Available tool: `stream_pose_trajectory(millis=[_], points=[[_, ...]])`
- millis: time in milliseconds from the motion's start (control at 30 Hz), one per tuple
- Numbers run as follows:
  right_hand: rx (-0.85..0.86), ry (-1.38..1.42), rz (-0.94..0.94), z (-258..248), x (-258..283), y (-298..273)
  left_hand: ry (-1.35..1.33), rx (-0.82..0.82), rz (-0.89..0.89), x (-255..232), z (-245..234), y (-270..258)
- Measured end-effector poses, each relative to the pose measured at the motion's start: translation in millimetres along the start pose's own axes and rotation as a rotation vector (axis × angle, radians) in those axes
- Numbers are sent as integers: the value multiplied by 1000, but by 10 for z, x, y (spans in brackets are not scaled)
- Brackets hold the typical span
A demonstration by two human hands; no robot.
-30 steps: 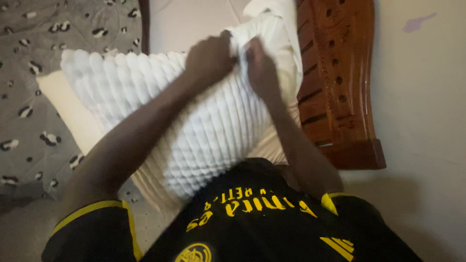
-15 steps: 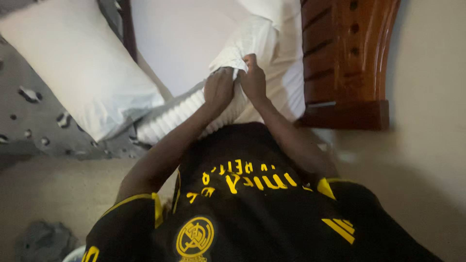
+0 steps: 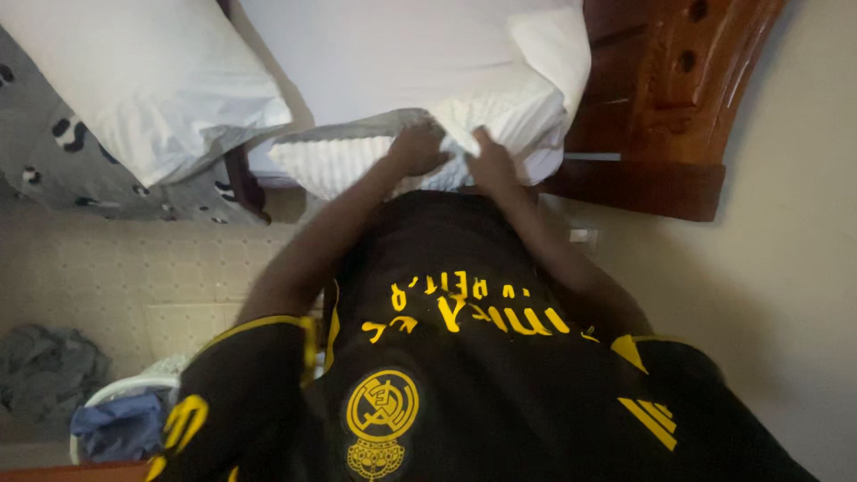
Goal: The person inserts a pillow into a white pillowcase on a bed, repeatedly adjusting and smoothing the case to fit the pillow. They then place the finished pillow on the bed and briefly adjust the bedsheet.
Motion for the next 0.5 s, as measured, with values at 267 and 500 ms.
stream_pose_trajectory(millis=[267, 500], points=[[-163, 56, -158, -192, -324, -123, -135, 192, -357, 914, -500, -835], [3, -8, -50, 389, 180, 378, -92, -28, -138, 504, -29, -748]])
Point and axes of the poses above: each hand's wrist, its own y-axis towards the middle knuckle, its own z-axis out of the palm, x = y × z, the point moved 9 cm from there along y, towards the middle knuckle, and after that the axes turned 9 degrees about y, right-handed, at the moved point
